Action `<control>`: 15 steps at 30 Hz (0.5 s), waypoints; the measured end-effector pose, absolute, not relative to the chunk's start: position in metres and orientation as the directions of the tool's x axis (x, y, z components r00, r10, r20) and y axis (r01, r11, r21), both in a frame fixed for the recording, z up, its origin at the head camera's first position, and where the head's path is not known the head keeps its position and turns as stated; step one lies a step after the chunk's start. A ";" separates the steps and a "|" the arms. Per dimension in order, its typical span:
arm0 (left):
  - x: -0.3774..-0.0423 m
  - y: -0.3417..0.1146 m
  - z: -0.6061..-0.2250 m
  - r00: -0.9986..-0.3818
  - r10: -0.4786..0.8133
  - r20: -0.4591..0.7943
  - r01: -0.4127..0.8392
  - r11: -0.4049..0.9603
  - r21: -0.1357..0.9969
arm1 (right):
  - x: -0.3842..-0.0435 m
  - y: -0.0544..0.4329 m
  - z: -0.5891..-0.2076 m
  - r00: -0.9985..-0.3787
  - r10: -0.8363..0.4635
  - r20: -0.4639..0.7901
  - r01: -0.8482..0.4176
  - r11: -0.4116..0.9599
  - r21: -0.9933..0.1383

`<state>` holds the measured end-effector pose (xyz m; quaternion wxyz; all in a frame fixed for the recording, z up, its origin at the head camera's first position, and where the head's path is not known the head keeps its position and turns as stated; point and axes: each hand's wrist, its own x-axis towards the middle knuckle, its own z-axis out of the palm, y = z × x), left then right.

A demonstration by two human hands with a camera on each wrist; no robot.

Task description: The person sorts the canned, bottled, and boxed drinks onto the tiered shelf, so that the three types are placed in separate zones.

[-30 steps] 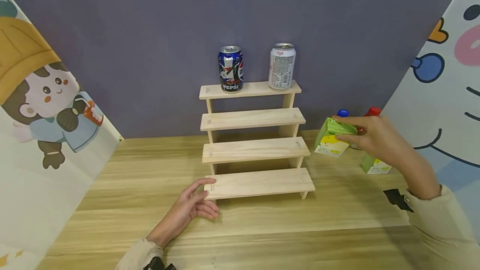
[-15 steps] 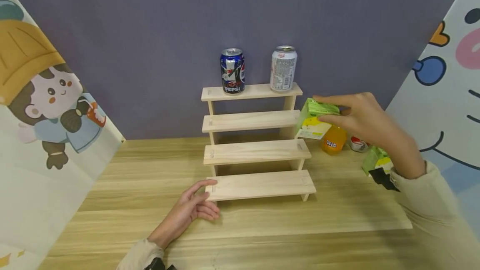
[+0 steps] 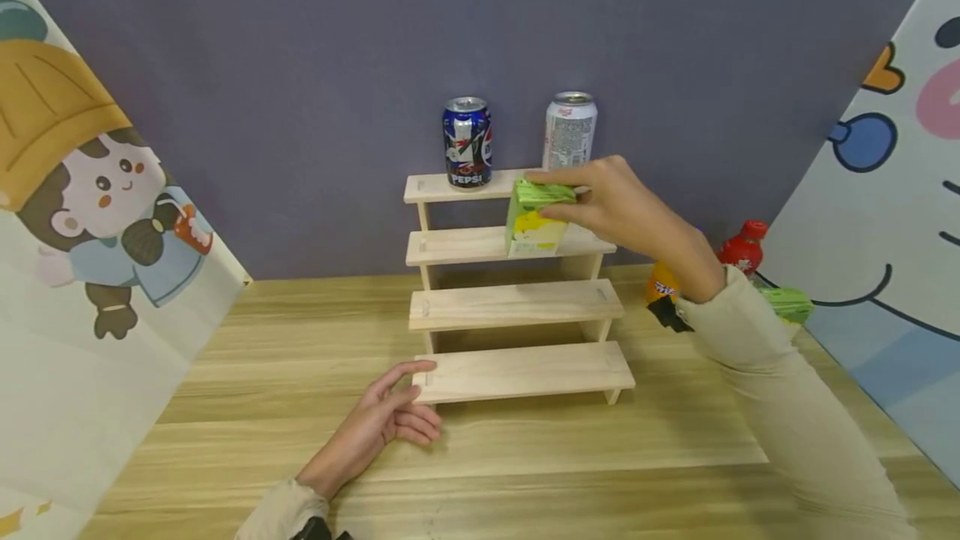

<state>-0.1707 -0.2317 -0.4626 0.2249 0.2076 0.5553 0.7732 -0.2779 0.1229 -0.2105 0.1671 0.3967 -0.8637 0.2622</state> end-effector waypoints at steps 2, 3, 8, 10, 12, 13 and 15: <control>-0.171 -0.230 -0.463 -0.808 0.584 0.076 -0.117 -0.286 0.951 | -0.282 0.111 -0.209 -0.630 -0.604 0.487 -0.773 0.542 -0.328; -0.171 -0.229 -0.463 -0.806 0.586 0.077 -0.118 -0.288 0.950 | -0.285 0.106 -0.209 -0.633 -0.608 0.479 -0.771 0.545 -0.328; -0.172 -0.227 -0.464 -0.805 0.590 0.067 -0.128 -0.283 0.950 | -0.298 0.080 -0.207 -0.650 -0.621 0.439 -0.759 0.559 -0.333; -0.171 -0.228 -0.463 -0.806 0.588 0.067 -0.124 -0.279 0.952 | -0.304 0.070 -0.208 -0.654 -0.626 0.425 -0.756 0.557 -0.343; -0.171 -0.230 -0.463 -0.803 0.591 0.074 -0.120 -0.282 0.952 | -0.311 0.061 -0.208 -0.656 -0.630 0.416 -0.755 0.546 -0.363; -0.171 -0.231 -0.463 -0.801 0.593 0.080 -0.115 -0.285 0.952 | -0.313 0.057 -0.208 -0.660 -0.631 0.409 -0.752 0.546 -0.371; -0.171 -0.232 -0.463 -0.799 0.594 0.090 -0.112 -0.295 0.949 | -0.318 0.049 -0.209 -0.670 -0.631 0.391 -0.742 0.550 -0.385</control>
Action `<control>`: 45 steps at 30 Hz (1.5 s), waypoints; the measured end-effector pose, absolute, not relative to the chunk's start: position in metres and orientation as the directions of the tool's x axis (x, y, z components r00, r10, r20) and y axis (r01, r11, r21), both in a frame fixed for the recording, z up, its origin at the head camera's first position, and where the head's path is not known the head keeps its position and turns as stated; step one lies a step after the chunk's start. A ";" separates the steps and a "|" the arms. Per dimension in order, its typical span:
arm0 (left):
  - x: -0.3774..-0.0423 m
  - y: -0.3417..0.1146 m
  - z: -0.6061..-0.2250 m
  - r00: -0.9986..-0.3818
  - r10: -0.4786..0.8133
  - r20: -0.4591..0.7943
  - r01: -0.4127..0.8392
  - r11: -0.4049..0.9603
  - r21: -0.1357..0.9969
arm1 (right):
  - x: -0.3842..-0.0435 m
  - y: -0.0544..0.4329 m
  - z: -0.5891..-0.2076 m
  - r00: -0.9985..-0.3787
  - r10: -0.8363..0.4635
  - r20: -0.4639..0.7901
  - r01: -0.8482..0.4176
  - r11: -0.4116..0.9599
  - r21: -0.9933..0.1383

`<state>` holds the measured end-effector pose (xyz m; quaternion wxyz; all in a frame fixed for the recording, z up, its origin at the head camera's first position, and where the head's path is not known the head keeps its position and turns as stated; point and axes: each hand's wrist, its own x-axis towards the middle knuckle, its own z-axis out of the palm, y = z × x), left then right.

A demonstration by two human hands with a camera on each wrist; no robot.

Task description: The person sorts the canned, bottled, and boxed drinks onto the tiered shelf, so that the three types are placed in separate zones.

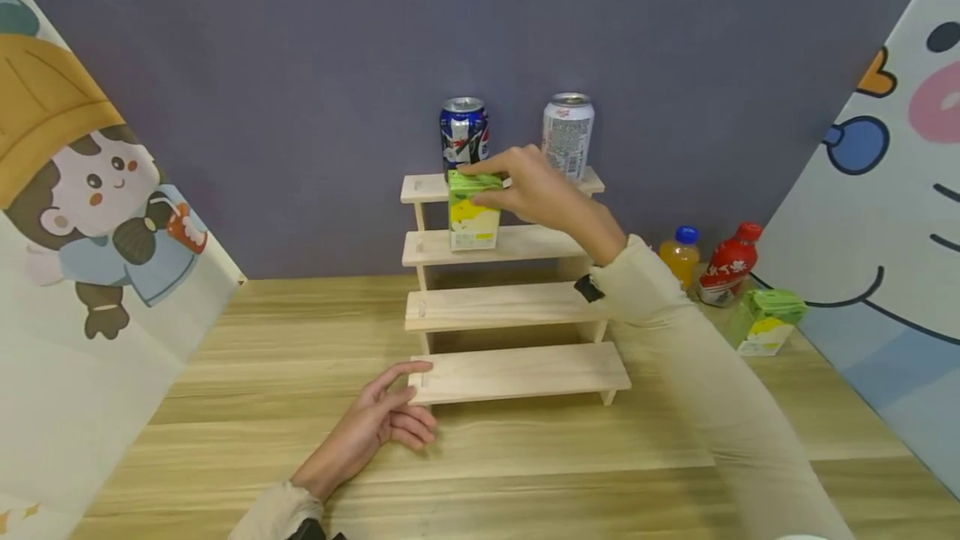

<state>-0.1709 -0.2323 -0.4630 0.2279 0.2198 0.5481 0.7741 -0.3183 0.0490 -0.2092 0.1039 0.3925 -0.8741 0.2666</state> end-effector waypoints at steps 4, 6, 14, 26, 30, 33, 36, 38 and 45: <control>-0.171 -0.232 -0.463 -0.800 0.592 0.094 -0.110 -0.299 0.948 | -0.323 0.040 -0.214 -0.691 -0.615 0.381 -0.723 0.565 -0.399; -0.170 -0.232 -0.463 -0.802 0.590 0.093 -0.108 -0.297 0.949 | -0.325 0.039 -0.218 -0.692 -0.601 0.400 -0.722 0.565 -0.399; -0.170 -0.233 -0.462 -0.808 0.583 0.083 -0.109 -0.287 0.952 | -0.322 0.038 -0.235 -0.673 -0.540 0.506 -0.735 0.563 -0.377; -0.170 -0.231 -0.462 -0.807 0.584 0.087 -0.108 -0.291 0.951 | -0.299 0.069 -0.248 -0.676 -0.498 0.543 -0.730 0.555 -0.399; -0.169 -0.232 -0.462 -0.807 0.584 0.087 -0.107 -0.290 0.951 | -0.290 0.084 -0.250 -0.678 -0.494 0.545 -0.725 0.571 -0.384; -0.169 -0.232 -0.462 -0.808 0.583 0.087 -0.107 -0.290 0.951 | -0.284 0.094 -0.250 -0.671 -0.490 0.557 -0.727 0.581 -0.365; -0.170 -0.232 -0.462 -0.807 0.584 0.089 -0.108 -0.294 0.950 | -0.280 0.102 -0.250 -0.662 -0.491 0.566 -0.733 0.580 -0.355; -0.171 -0.232 -0.462 -0.806 0.585 0.092 -0.107 -0.297 0.949 | -0.277 0.106 -0.250 -0.657 -0.491 0.571 -0.737 0.577 -0.352; -0.171 -0.232 -0.464 -0.804 0.586 0.098 -0.102 -0.298 0.949 | -0.262 0.125 -0.252 -0.641 -0.474 0.604 -0.739 0.594 -0.318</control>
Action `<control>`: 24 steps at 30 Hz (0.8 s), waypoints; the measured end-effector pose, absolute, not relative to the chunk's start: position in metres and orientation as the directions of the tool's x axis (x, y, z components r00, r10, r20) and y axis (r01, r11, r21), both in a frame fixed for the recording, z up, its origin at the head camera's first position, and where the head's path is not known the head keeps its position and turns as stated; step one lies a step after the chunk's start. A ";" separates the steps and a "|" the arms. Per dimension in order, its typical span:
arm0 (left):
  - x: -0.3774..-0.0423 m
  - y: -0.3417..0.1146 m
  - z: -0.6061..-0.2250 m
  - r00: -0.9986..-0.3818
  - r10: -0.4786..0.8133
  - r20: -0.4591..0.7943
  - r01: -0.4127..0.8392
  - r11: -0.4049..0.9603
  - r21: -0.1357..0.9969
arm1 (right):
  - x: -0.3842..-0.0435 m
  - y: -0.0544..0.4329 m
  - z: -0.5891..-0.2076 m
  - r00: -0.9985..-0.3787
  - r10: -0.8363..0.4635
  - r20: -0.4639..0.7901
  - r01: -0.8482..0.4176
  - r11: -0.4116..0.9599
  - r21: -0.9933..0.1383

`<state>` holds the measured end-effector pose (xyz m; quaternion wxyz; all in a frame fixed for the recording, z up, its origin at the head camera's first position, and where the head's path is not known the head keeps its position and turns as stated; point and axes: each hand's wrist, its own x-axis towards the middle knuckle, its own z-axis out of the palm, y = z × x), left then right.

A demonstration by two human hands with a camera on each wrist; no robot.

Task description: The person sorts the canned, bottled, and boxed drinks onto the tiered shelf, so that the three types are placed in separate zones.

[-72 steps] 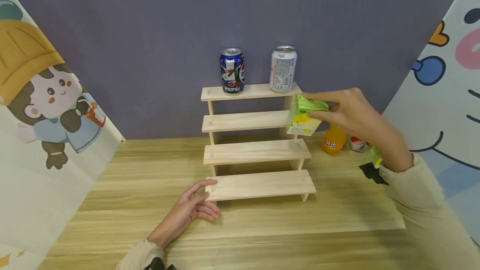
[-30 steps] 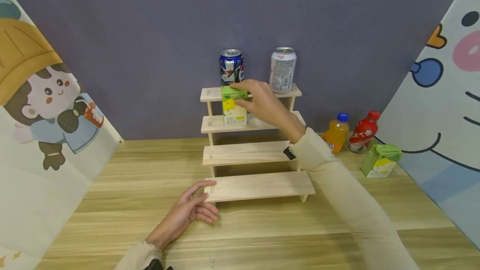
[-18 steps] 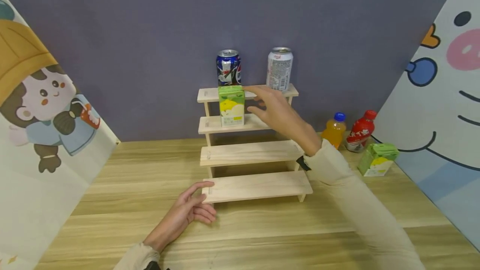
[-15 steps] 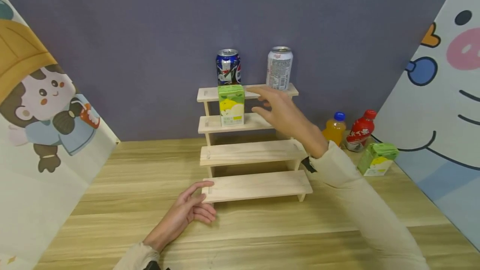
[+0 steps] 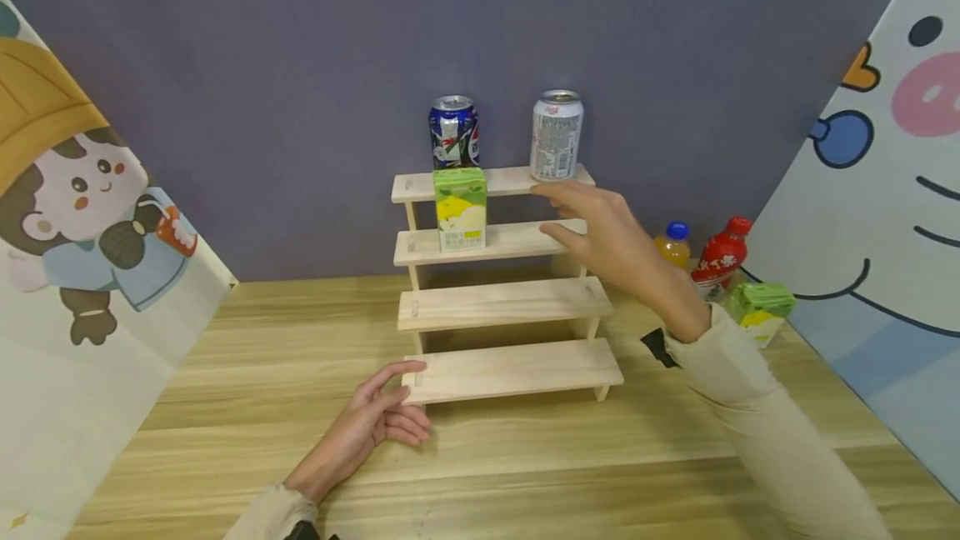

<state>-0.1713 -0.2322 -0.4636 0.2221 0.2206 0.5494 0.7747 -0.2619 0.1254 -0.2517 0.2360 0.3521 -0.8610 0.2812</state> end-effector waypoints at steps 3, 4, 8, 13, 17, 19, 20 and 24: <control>-0.171 -0.232 -0.463 -0.806 0.584 0.096 -0.102 -0.296 0.950 | -0.257 0.134 -0.252 -0.645 -0.460 0.610 -0.728 0.613 -0.308; -0.171 -0.232 -0.463 -0.807 0.583 0.093 -0.104 -0.296 0.950 | -0.255 0.137 -0.252 -0.646 -0.458 0.611 -0.725 0.618 -0.303; -0.171 -0.231 -0.462 -0.804 0.587 0.096 -0.106 -0.301 0.948 | -0.249 0.148 -0.254 -0.650 -0.450 0.612 -0.714 0.638 -0.289; -0.170 -0.232 -0.462 -0.799 0.592 0.106 -0.097 -0.302 0.948 | -0.244 0.163 -0.258 -0.650 -0.428 0.628 -0.700 0.658 -0.276; -0.170 -0.231 -0.462 -0.803 0.588 0.098 -0.100 -0.296 0.950 | -0.237 0.177 -0.265 -0.639 -0.409 0.651 -0.688 0.683 -0.246; -0.170 -0.231 -0.462 -0.803 0.588 0.095 -0.104 -0.295 0.950 | -0.233 0.184 -0.270 -0.640 -0.397 0.658 -0.677 0.696 -0.238; -0.171 -0.231 -0.462 -0.804 0.588 0.093 -0.106 -0.295 0.950 | -0.231 0.188 -0.272 -0.641 -0.389 0.662 -0.671 0.703 -0.236; -0.172 -0.231 -0.463 -0.807 0.583 0.093 -0.113 -0.306 0.945 | -0.224 0.203 -0.282 -0.658 -0.354 0.664 -0.635 0.735 -0.238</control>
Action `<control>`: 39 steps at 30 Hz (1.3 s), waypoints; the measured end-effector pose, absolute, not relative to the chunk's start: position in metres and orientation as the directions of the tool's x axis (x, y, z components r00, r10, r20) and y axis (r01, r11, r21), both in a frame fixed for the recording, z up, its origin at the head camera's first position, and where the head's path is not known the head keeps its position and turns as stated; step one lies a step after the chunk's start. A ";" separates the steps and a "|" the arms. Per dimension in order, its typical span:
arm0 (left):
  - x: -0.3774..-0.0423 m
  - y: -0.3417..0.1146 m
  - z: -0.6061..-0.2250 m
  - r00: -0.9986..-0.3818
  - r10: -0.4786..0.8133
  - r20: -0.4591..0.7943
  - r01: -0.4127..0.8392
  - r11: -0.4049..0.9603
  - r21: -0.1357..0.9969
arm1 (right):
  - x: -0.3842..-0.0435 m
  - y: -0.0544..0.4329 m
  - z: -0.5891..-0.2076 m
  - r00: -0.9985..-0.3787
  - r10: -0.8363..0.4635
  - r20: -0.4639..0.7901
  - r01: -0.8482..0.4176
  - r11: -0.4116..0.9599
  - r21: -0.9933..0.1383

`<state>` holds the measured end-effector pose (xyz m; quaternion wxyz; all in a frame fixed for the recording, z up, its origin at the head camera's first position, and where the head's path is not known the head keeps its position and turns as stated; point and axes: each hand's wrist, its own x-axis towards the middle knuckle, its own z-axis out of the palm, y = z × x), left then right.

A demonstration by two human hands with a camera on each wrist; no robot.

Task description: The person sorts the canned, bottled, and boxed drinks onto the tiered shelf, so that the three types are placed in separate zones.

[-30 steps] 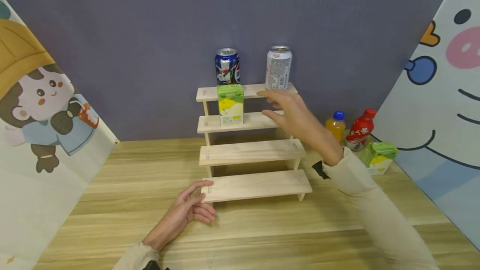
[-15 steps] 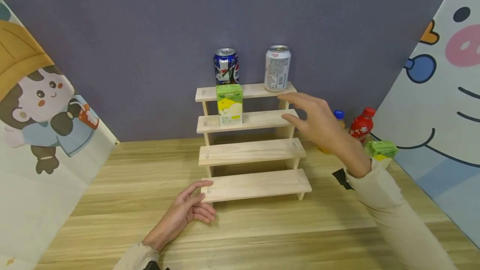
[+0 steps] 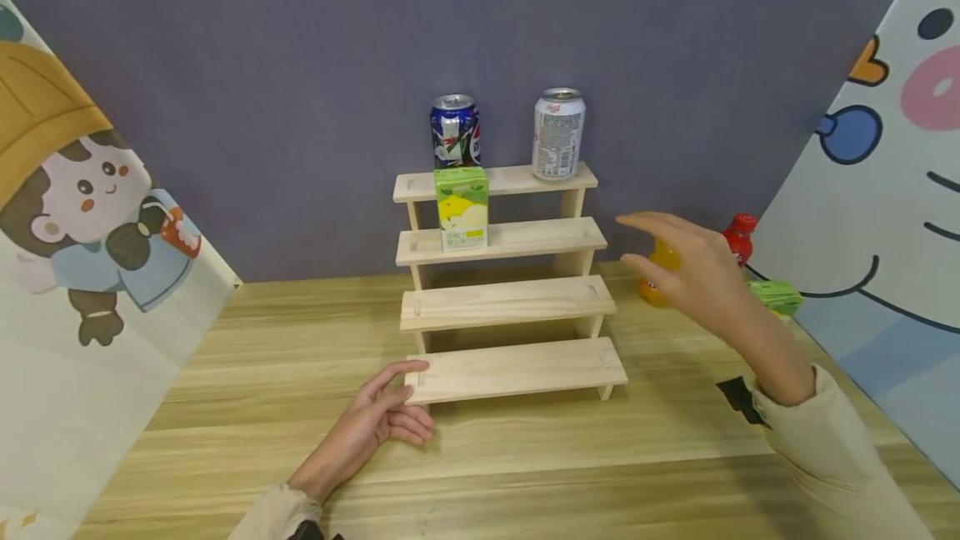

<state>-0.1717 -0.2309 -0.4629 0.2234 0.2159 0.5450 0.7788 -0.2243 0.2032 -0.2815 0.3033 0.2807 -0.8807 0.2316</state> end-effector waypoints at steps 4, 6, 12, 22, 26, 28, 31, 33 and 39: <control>-0.176 -0.227 -0.462 -0.804 0.587 0.096 -0.107 -0.301 0.948 | -0.215 0.223 -0.287 -0.686 -0.308 0.660 -0.576 0.783 -0.233; -0.178 -0.226 -0.462 -0.795 0.598 0.101 -0.099 -0.292 0.951 | -0.211 0.234 -0.289 -0.703 -0.289 0.650 -0.551 0.799 -0.242; -0.175 -0.226 -0.463 -0.795 0.601 0.087 -0.103 -0.275 0.956 | -0.212 0.262 -0.301 -0.750 -0.253 0.611 -0.487 0.836 -0.252; -0.169 -0.231 -0.463 -0.805 0.590 0.066 -0.120 -0.271 0.955 | -0.234 0.309 -0.324 -0.833 -0.216 0.509 -0.410 0.859 -0.306; -0.170 -0.231 -0.463 -0.805 0.589 0.078 -0.116 -0.285 0.951 | -0.244 0.334 -0.331 -0.900 -0.194 0.391 -0.335 0.882 -0.332; -0.171 -0.231 -0.463 -0.804 0.589 0.084 -0.114 -0.292 0.950 | -0.247 0.346 -0.335 -0.924 -0.185 0.336 -0.303 0.888 -0.345; -0.171 -0.231 -0.463 -0.802 0.590 0.093 -0.111 -0.300 0.948 | -0.252 0.362 -0.340 -0.947 -0.186 0.261 -0.272 0.896 -0.351; -0.171 -0.231 -0.463 -0.802 0.590 0.095 -0.108 -0.299 0.948 | -0.254 0.370 -0.345 -0.961 -0.178 0.211 -0.245 0.902 -0.354; -0.169 -0.232 -0.462 -0.803 0.589 0.093 -0.105 -0.292 0.951 | -0.256 0.390 -0.359 -0.987 -0.146 0.072 -0.163 0.918 -0.361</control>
